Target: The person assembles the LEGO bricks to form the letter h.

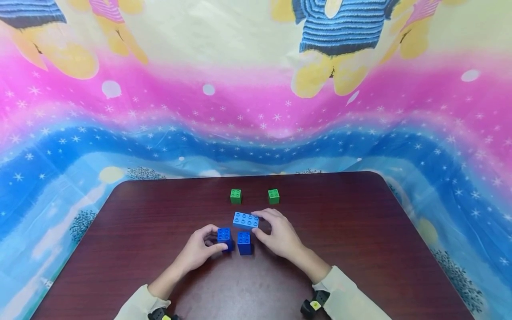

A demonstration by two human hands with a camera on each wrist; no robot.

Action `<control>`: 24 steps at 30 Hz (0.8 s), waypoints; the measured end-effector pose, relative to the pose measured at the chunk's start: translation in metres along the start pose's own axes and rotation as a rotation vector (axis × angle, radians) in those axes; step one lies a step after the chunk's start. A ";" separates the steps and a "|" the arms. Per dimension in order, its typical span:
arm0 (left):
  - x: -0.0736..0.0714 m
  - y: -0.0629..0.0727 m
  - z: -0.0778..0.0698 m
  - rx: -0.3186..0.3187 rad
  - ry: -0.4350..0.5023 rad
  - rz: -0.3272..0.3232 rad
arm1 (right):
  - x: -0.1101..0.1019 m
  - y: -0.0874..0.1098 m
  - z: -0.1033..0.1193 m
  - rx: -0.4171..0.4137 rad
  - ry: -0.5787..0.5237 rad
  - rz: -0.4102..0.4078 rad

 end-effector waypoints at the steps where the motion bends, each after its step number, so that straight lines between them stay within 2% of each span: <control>1: 0.000 0.000 0.000 0.001 -0.001 0.000 | 0.000 0.001 0.002 -0.005 -0.007 -0.003; 13: 0.000 0.000 0.000 -0.001 0.012 0.006 | 0.005 0.008 0.017 -0.042 -0.074 0.096; 24: 0.000 0.000 0.001 -0.002 0.017 0.005 | 0.012 0.010 0.020 -0.074 -0.073 0.125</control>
Point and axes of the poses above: each hand's wrist, its own y-axis away from the middle knuckle, its own x-axis out of the palm, z = x × y, the point moved 2 cm from there along -y, towards the middle knuckle, and after that the axes turned 12 degrees about x, right-handed, at the moved point
